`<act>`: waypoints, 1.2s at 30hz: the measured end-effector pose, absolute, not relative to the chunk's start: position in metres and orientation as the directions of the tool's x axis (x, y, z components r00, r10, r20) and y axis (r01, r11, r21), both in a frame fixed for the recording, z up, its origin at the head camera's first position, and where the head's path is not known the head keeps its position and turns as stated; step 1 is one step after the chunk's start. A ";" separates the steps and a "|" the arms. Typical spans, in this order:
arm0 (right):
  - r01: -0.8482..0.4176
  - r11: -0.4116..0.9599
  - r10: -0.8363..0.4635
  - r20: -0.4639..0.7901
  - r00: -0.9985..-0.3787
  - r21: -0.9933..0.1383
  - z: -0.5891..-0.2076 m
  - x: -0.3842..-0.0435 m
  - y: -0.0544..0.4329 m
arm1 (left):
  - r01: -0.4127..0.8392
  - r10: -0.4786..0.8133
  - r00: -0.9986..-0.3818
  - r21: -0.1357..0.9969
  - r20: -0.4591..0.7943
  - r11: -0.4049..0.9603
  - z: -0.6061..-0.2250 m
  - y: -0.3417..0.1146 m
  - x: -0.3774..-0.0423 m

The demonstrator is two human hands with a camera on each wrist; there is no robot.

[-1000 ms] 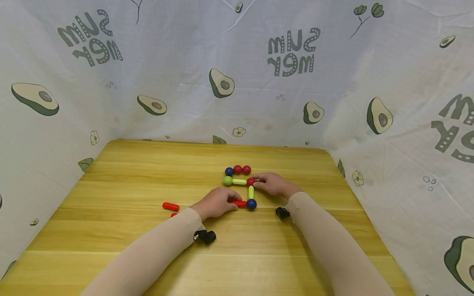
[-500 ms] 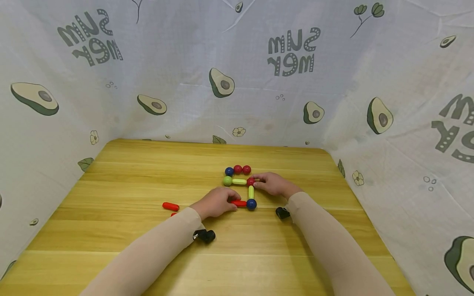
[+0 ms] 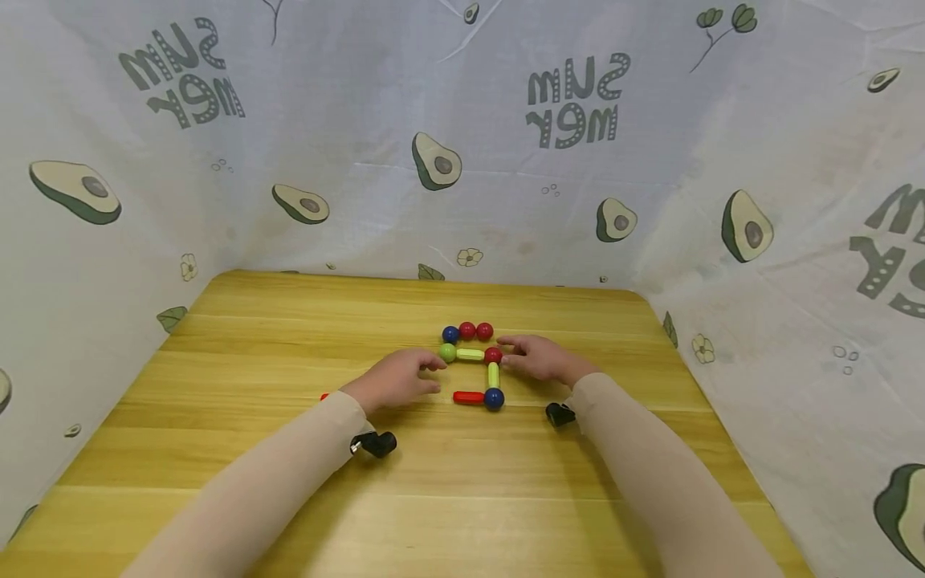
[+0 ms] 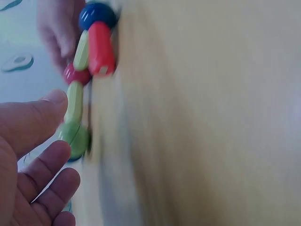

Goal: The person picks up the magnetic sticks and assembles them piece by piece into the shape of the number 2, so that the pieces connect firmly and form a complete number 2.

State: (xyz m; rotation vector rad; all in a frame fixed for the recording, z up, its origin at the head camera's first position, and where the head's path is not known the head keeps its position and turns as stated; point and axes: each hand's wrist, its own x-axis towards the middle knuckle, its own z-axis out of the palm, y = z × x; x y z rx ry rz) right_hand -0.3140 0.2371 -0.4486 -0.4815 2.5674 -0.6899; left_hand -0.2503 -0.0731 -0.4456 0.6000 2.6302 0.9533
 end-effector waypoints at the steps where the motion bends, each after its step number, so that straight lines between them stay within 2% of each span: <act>1: -0.209 0.815 -0.430 -0.321 -0.844 -0.541 -0.447 -0.313 0.238 | 0.277 0.461 -0.879 0.660 -0.118 0.698 -0.444 -0.078 -0.251; 6: -0.188 0.803 -0.417 -0.307 -0.855 -0.565 -0.437 -0.304 0.240 | 0.225 0.404 -0.906 0.662 -0.129 0.715 -0.438 -0.100 -0.256; 11: -0.231 0.777 -0.440 -0.243 -0.865 -0.585 -0.429 -0.292 0.240 | 0.179 0.357 -0.924 0.670 -0.137 0.721 -0.437 -0.116 -0.262; 16: -0.255 0.736 -0.519 -0.281 -0.807 -0.627 -0.422 -0.279 0.234 | 0.153 0.331 -0.934 0.684 -0.136 0.713 -0.438 -0.123 -0.268; 20: -0.308 0.705 -0.594 -0.295 -0.749 -0.638 -0.425 -0.272 0.229 | 0.139 0.315 -0.939 0.684 -0.139 0.716 -0.441 -0.121 -0.274; 23: -0.332 0.694 -0.620 -0.296 -0.727 -0.639 -0.429 -0.269 0.226 | 0.131 0.306 -0.942 0.692 -0.136 0.710 -0.445 -0.117 -0.280; 36: -0.273 0.702 -0.597 -0.335 -0.729 -0.658 -0.440 -0.268 0.226 | 0.102 0.282 -0.950 0.717 -0.137 0.690 -0.450 -0.085 -0.300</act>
